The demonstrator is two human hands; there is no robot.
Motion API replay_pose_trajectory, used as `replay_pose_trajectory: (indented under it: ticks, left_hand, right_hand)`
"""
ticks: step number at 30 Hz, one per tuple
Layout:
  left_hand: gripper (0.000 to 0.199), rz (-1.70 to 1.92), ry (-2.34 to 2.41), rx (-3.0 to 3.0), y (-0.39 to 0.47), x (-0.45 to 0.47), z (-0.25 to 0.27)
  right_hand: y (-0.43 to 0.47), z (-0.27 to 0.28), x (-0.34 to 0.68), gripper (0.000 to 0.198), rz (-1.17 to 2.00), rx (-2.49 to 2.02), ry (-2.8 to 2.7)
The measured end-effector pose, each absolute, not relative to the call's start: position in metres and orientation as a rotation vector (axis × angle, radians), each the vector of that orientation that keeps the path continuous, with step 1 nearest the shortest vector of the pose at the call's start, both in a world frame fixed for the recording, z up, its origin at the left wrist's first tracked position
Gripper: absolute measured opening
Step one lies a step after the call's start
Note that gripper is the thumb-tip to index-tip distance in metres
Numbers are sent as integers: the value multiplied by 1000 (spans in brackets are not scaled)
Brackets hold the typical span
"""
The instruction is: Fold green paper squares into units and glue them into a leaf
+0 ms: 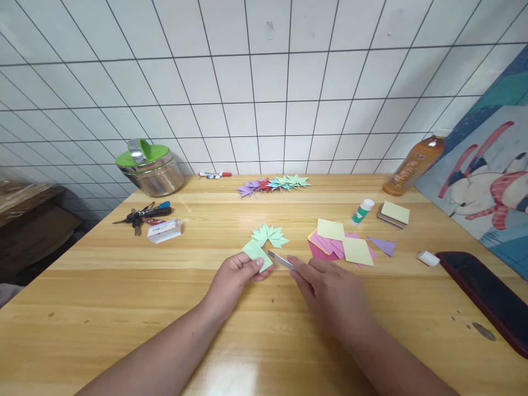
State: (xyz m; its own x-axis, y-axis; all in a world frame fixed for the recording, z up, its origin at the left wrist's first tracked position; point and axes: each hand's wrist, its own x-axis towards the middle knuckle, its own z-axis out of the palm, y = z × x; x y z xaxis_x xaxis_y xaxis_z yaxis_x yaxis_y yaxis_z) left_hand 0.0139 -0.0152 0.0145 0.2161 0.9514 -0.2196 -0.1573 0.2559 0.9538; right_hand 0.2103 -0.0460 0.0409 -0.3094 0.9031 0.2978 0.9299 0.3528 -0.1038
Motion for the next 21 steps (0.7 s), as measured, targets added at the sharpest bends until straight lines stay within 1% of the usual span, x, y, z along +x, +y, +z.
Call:
replay_pose_trajectory:
  ticks: [14, 21]
  left_hand:
    - [24, 1034, 1010, 900, -14, 14, 13]
    - [25, 1013, 1002, 945, -15, 15, 16]
  right_hand:
    - [-47, 44, 215, 28, -133, -1561, -2308]
    - [-45, 43, 215, 27, -160, -1566, -2306]
